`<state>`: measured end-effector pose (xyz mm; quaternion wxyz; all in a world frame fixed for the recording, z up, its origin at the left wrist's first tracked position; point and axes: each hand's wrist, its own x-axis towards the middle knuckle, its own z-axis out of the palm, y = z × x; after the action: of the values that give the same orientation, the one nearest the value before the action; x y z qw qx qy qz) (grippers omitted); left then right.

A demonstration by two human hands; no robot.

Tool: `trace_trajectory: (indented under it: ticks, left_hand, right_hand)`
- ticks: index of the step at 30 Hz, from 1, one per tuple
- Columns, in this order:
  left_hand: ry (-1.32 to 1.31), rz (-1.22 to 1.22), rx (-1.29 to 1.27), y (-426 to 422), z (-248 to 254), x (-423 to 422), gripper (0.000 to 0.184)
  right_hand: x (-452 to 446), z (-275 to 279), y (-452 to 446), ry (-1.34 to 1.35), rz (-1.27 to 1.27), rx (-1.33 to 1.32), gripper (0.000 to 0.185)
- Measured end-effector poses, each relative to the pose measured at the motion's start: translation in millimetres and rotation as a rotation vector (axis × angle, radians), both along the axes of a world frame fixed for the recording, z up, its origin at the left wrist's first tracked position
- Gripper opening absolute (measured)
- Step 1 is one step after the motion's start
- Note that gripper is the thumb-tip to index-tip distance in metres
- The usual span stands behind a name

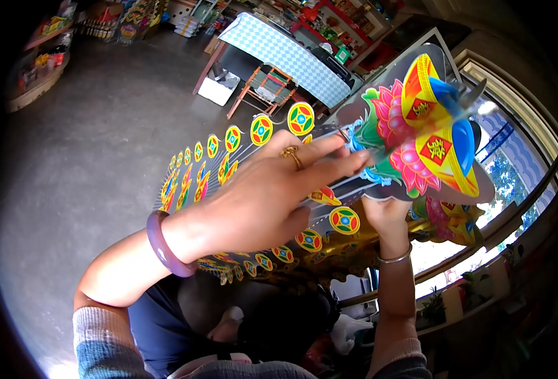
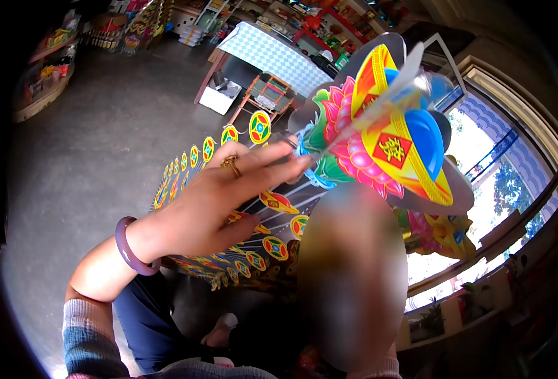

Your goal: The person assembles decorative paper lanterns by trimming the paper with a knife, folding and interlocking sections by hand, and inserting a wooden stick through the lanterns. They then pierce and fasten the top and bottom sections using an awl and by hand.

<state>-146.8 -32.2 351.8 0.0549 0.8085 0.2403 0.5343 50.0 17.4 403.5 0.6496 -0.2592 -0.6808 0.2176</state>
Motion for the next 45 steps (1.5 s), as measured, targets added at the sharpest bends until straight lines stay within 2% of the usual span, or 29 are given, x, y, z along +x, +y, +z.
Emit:
trace_trajectory:
  ticks: [2, 5, 7, 8, 9, 10, 16, 19, 22, 23, 27, 30, 34, 36, 37, 38, 40, 41, 42, 43, 44, 45]
  left_hand:
    - [-0.034, -0.009, -0.002, 2, 1, -1, 0.075]
    - [-0.048, -0.050, 0.040, 10, 5, -3, 0.072]
    - [-0.070, -0.065, 0.051, 19, 4, -5, 0.070]
    - [-0.088, -0.040, 0.076, 24, 5, -5, 0.069]
    - [-0.115, -0.056, 0.052, 28, 6, -4, 0.069]
    - [-0.141, -0.071, 0.027, 33, 7, -4, 0.068]
    - [-0.184, -0.061, -0.130, 48, 12, -2, 0.065]
    - [-0.181, -0.007, -0.149, 59, 13, -1, 0.067]
    - [-0.219, -0.041, -0.166, 73, 10, 2, 0.067]
    - [-0.217, -0.025, -0.151, 80, 8, 2, 0.068]
    - [-0.226, 0.057, -0.209, 93, 9, 5, 0.070]
    - [-0.287, 0.095, -0.241, 100, 1, 3, 0.069]
    - [-0.273, 0.195, -0.190, 117, -5, 3, 0.067]
    - [-0.235, 0.257, -0.261, 120, -4, 3, 0.065]
    - [-0.252, 0.247, -0.301, 120, -6, 3, 0.064]
    - [-0.265, 0.234, -0.347, 120, -7, 4, 0.064]
    - [-0.180, 0.226, -0.243, 129, -14, -3, 0.060]
    - [-0.190, 0.204, -0.275, 129, -17, -6, 0.059]
    - [-0.162, 0.247, -0.177, 134, -25, -14, 0.058]
    - [-0.214, 0.296, -0.223, 134, -27, -14, 0.055]
    - [-0.198, 0.427, -0.163, 130, -28, -14, 0.054]
    - [-0.186, 0.439, -0.115, 137, -33, -32, 0.054]
  right_hand:
    - [-3, 0, 5, 0.056, 0.044, -0.018, 0.020]
    - [20, 12, 12, -0.591, -0.156, 0.249, 0.046]
    - [33, 17, 21, -0.889, -0.253, 0.438, 0.050]
    - [38, 20, 27, -0.970, -0.283, 0.545, 0.045]
    - [36, 23, 29, -0.953, -0.264, 0.581, 0.025]
    - [36, 24, 33, -0.978, -0.310, 0.623, 0.022]
    - [47, 21, 57, -0.949, -0.388, 0.593, 0.024]
    - [55, 19, 70, -0.938, -0.424, 0.711, 0.033]
    - [63, 18, 69, -1.024, -0.551, 0.619, 0.044]
    - [66, 16, 70, -1.057, -0.617, 0.649, 0.053]
    - [87, 8, 69, -1.178, -0.782, 0.671, 0.062]
    - [101, -6, 60, -1.152, -0.784, 0.647, 0.049]
    - [122, -13, 27, -0.737, -0.434, 0.356, 0.040]
    - [143, -23, 19, -0.580, -0.329, 0.243, 0.037]
    - [155, -35, 17, -0.391, -0.267, 0.220, 0.033]
    - [168, -44, 8, -0.308, -0.257, 0.154, 0.034]
    - [207, -62, -20, -0.260, -0.303, -0.104, 0.035]
    - [231, -90, -17, -0.192, -0.296, 0.064, 0.033]
    - [252, -108, -36, -0.159, -0.332, -0.122, 0.031]
    - [276, -132, -46, -0.103, -0.380, -0.188, 0.030]
    - [299, -160, -57, -0.049, -0.435, -0.249, 0.029]
    - [319, -186, -72, -0.011, -0.464, -0.374, 0.028]
